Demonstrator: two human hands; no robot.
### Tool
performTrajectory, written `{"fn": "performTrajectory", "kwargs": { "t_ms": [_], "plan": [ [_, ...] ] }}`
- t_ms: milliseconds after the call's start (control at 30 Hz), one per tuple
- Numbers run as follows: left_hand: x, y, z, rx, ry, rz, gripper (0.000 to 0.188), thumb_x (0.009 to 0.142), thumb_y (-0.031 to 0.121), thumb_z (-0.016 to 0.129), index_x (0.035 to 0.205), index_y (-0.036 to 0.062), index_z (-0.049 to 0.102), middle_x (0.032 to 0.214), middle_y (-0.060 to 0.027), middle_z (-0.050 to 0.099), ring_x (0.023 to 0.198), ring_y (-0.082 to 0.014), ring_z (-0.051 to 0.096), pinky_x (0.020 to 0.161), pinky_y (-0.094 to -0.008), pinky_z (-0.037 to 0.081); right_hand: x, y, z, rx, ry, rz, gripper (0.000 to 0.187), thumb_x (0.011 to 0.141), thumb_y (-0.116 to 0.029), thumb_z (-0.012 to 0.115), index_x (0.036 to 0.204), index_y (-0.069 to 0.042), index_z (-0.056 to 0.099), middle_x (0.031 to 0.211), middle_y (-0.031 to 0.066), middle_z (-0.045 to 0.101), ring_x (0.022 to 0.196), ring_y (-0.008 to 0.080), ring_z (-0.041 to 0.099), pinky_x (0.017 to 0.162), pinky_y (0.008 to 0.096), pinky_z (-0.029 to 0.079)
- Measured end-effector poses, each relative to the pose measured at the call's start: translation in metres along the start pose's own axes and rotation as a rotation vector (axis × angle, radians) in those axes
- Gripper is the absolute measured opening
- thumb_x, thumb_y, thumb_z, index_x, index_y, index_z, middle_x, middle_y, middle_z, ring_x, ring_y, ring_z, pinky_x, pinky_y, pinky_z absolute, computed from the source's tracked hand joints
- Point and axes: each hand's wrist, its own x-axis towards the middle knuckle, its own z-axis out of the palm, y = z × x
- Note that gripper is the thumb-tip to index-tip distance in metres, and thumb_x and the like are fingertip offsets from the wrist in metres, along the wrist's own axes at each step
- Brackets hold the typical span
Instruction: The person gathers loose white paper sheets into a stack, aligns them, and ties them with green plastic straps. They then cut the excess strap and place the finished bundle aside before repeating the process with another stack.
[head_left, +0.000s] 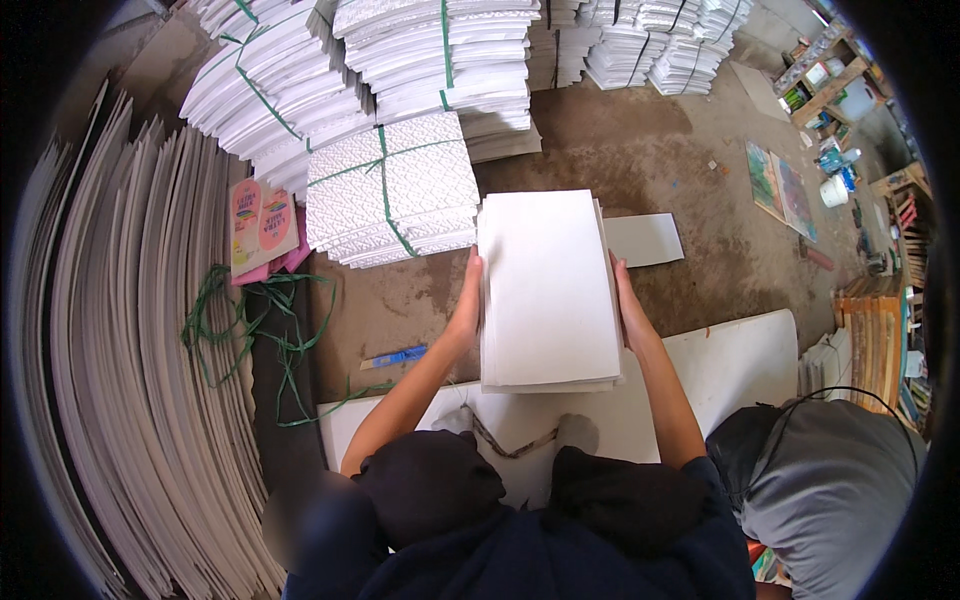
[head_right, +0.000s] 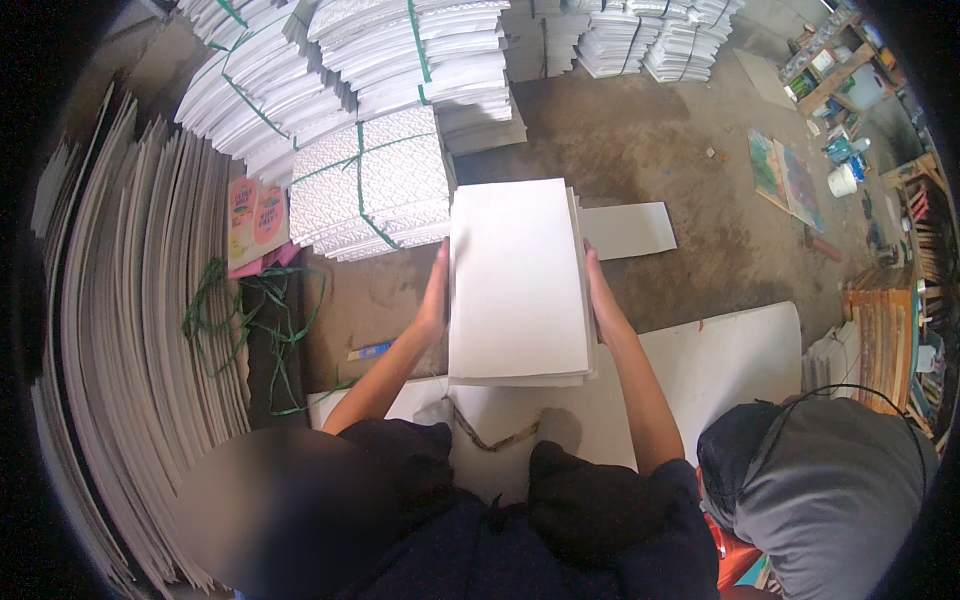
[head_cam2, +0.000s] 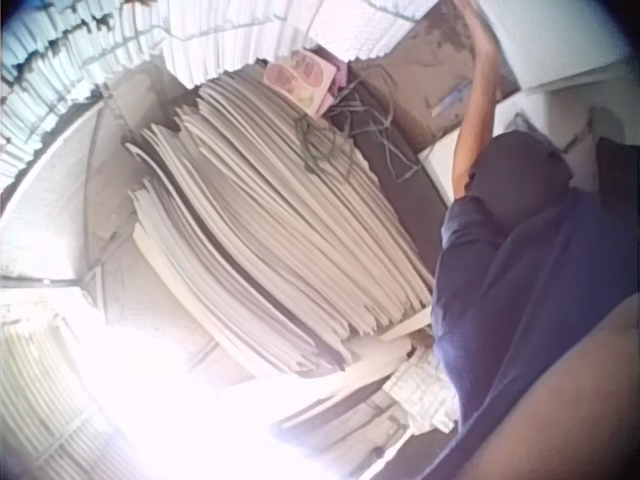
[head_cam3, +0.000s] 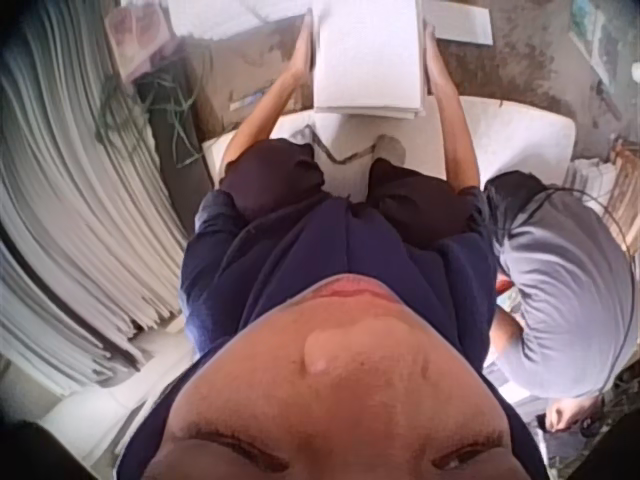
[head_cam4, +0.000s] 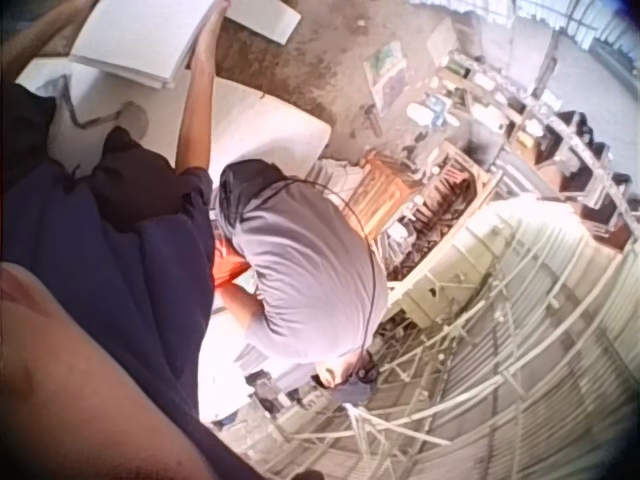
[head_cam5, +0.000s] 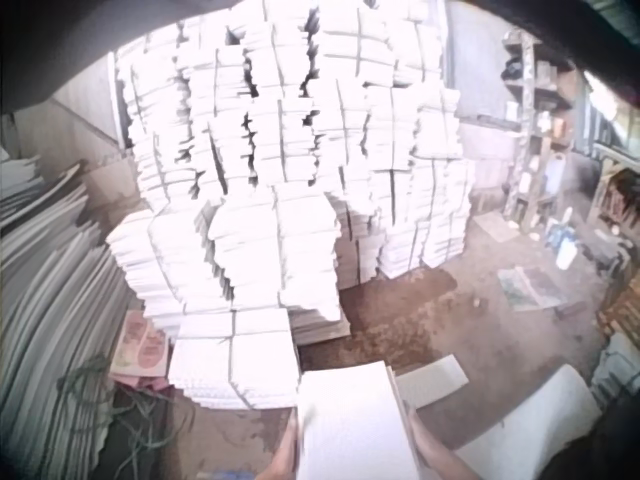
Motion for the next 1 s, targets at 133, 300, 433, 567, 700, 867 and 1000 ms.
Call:
{"fn": "performTrajectory", "kwargs": {
  "t_ms": [133,300,433,567,700,867,1000],
  "plan": [
    [0.007,-0.043,-0.044,-0.239,0.011,-0.159,0.085,0.082,0.066,0.025,0.138,0.0091,-0.003,0.144,-0.0117,0.004,0.133,-0.0253,0.006,0.106,-0.0348,0.012,0.016,0.034,-0.031,0.186,0.08,0.062,0.086,0.079,-0.071,0.022,0.139,-0.012,0.004,0.144,0.0129,0.007,0.131,0.0244,0.014,0.104,0.0397,0.017],
    [-0.005,-0.075,-0.01,-0.198,-0.035,-0.284,0.077,0.084,0.065,0.016,0.138,0.0096,0.016,0.139,-0.012,0.024,0.125,-0.0237,0.029,0.102,-0.0357,0.027,0.047,0.114,-0.047,0.272,-0.115,0.116,0.087,0.08,-0.07,0.024,0.138,-0.007,0.01,0.142,0.0109,0.014,0.127,0.0232,0.022,0.103,0.036,0.021],
    [-0.002,-0.075,-0.028,-0.228,-0.096,-0.361,0.078,0.083,0.066,0.015,0.135,0.0085,0.024,0.132,-0.0112,0.036,0.117,-0.0233,0.04,0.096,-0.0359,0.035,0.043,0.097,-0.026,0.272,-0.059,0.165,0.082,0.082,-0.067,0.025,0.134,-0.004,0.024,0.139,0.0091,0.023,0.124,0.0214,0.027,0.1,0.0335,0.027],
    [0.001,-0.095,-0.038,-0.201,-0.126,-0.485,0.079,0.083,0.066,0.015,0.135,0.0075,0.025,0.131,-0.0113,0.038,0.116,-0.0234,0.041,0.095,-0.0358,0.037,0.06,0.118,-0.053,0.086,0.178,0.048,0.059,0.087,-0.05,0.038,0.123,-0.003,0.042,0.127,0.0111,0.039,0.115,0.0202,0.037,0.093,0.0331,0.034],
    [-0.008,-0.1,-0.04,-0.212,-0.125,-0.577,0.079,0.083,0.066,0.015,0.135,0.0073,0.025,0.131,-0.0113,0.038,0.116,-0.0233,0.041,0.095,-0.0358,0.037,0.083,0.123,-0.08,-0.461,0.419,-0.099,0.033,0.081,-0.019,0.058,0.108,-0.001,0.051,0.116,0.0136,0.049,0.107,0.0242,0.046,0.089,0.0344,0.037],
    [-0.017,-0.103,-0.043,-0.233,-0.088,-0.639,0.079,0.083,0.066,0.015,0.135,0.0072,0.025,0.131,-0.0113,0.038,0.116,-0.0233,0.041,0.095,-0.0358,0.036,0.107,0.095,-0.082,-1.236,0.282,-0.493,0.061,0.068,-0.013,0.068,0.121,-0.005,0.039,0.132,0.0124,0.034,0.123,0.0295,0.028,0.1,0.0453,0.025],
    [-0.01,-0.102,-0.035,-0.242,-0.079,-0.653,0.079,0.083,0.066,0.016,0.135,0.007,0.025,0.13,-0.0113,0.039,0.116,-0.0232,0.041,0.095,-0.0358,0.036,0.14,0.076,-0.092,-1.518,0.034,-0.564,0.081,0.062,-0.02,0.073,0.13,-0.007,0.03,0.14,0.0051,0.02,0.131,0.0258,0.014,0.104,0.0548,0.013]
  ]
}}
